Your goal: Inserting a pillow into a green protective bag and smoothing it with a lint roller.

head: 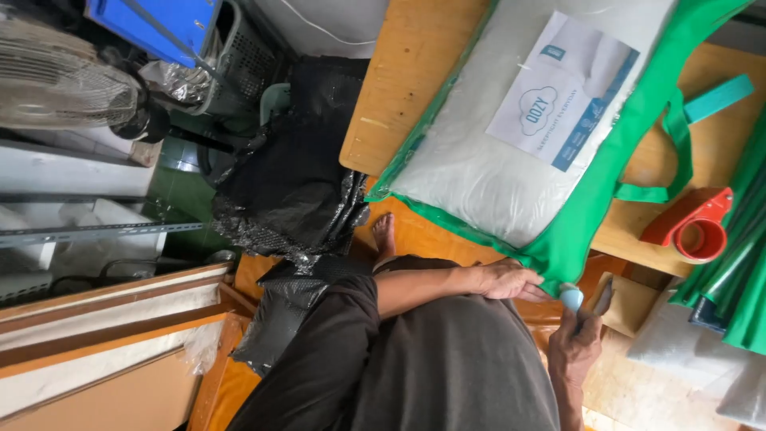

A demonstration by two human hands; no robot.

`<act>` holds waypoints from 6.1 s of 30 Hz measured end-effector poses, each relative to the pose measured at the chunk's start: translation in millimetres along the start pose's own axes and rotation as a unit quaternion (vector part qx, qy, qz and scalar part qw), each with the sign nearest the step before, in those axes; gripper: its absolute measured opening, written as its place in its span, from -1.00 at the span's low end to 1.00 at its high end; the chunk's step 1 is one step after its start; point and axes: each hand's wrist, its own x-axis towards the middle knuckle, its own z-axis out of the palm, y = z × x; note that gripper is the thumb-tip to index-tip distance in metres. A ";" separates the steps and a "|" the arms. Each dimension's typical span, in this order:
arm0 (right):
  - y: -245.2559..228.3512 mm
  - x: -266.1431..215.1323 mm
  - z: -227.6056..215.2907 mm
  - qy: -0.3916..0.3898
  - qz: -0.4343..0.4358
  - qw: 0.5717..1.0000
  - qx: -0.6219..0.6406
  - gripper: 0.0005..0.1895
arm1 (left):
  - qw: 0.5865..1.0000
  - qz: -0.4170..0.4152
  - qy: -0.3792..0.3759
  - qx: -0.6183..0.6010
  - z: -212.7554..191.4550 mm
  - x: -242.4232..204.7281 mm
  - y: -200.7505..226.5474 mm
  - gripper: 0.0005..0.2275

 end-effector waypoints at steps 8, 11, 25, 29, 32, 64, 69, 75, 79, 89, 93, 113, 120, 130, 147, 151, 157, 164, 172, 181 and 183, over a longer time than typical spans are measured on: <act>-26.8 20.8 -14.6 0.035 0.123 0.987 0.098 -0.76 | 0.991 -0.019 0.096 0.088 38.0 -107.6 61.0 -0.38; -48.5 38.4 -4.6 0.061 0.116 0.979 0.159 -0.69 | 0.971 0.075 0.225 0.017 2.5 -147.7 74.1 -0.31; -76.8 98.7 47.4 -0.059 0.181 0.964 0.184 -0.46 | 0.756 0.469 0.456 -0.014 -35.8 -254.8 175.2 -0.72; -76.6 97.1 22.3 -0.103 0.196 0.959 0.179 -0.54 | 0.789 0.367 0.487 0.075 -29.6 -285.0 162.0 -0.69; -70.2 102.7 -3.5 -0.151 0.181 0.940 0.246 -0.64 | 0.806 0.262 0.498 0.184 -59.4 -309.4 159.0 -0.67; -109.5 118.2 -13.3 -0.038 0.102 0.868 0.484 -0.80 | 0.839 0.224 0.281 0.409 -48.5 -243.7 176.2 -0.27; -234.4 125.8 -82.8 -0.109 -0.231 0.937 0.238 -0.73 | 0.886 0.223 0.260 0.312 -53.7 -224.0 161.3 -0.47; -351.5 82.5 -38.8 -0.256 -0.534 0.805 0.027 -0.92 | 0.929 0.280 0.225 0.090 -76.9 -215.0 151.7 -0.51; -371.7 53.1 12.4 -0.094 -0.596 0.789 -0.121 -0.74 | 0.923 0.320 0.203 -0.070 -90.7 -217.4 151.7 -0.52; -299.2 45.2 -5.4 -0.079 -0.365 0.927 0.006 -0.63 | 0.859 0.374 0.206 -0.283 63.9 -277.8 205.7 -0.02; -228.3 47.5 -15.7 0.092 -0.043 0.994 -0.034 -0.14 | 0.853 0.481 0.009 -0.205 36.5 -263.0 196.0 -0.26; -133.1 261.1 29.1 0.020 -0.035 0.998 0.040 0.04 | 0.907 0.083 0.350 0.218 -32.6 -129.1 122.6 -0.40; -179.1 221.1 17.9 0.155 0.058 0.983 -0.084 -0.15 | 0.795 -0.107 -0.043 0.596 64.1 -232.6 152.4 -0.69; -133.0 140.9 120.4 0.301 0.036 0.952 -0.048 -0.38 | 0.303 0.449 0.340 0.769 40.6 -259.1 300.9 -0.09; -114.6 286.4 143.3 0.237 -0.008 0.970 0.044 -0.33 | 0.119 0.490 0.439 0.743 7.6 -159.1 328.9 -0.10; -105.3 293.7 106.7 0.164 -0.015 0.979 0.120 -0.52 | 0.119 0.490 0.437 0.745 5.4 -158.3 331.0 -0.09; -56.8 353.0 56.0 0.131 0.056 0.983 0.115 -0.57 | 0.120 0.485 0.436 0.749 2.7 -164.3 323.2 -0.09; -12.7 403.8 52.3 -0.015 0.013 0.979 -0.205 -0.38 | 0.130 0.464 0.436 0.760 7.6 -168.6 320.8 -0.10; -67.4 443.3 79.6 -0.016 -0.035 0.947 -0.318 -0.60 | 0.181 0.459 0.434 0.754 42.5 -178.6 324.3 -0.19; -17.7 500.7 117.5 0.049 0.032 0.993 -0.106 -0.40 | 0.269 0.440 0.397 0.760 82.1 -146.7 353.9 -0.08; -1.9 537.9 120.0 0.112 0.097 0.974 -0.169 -0.33 | 0.206 0.414 0.406 0.788 76.0 -141.6 345.5 -0.08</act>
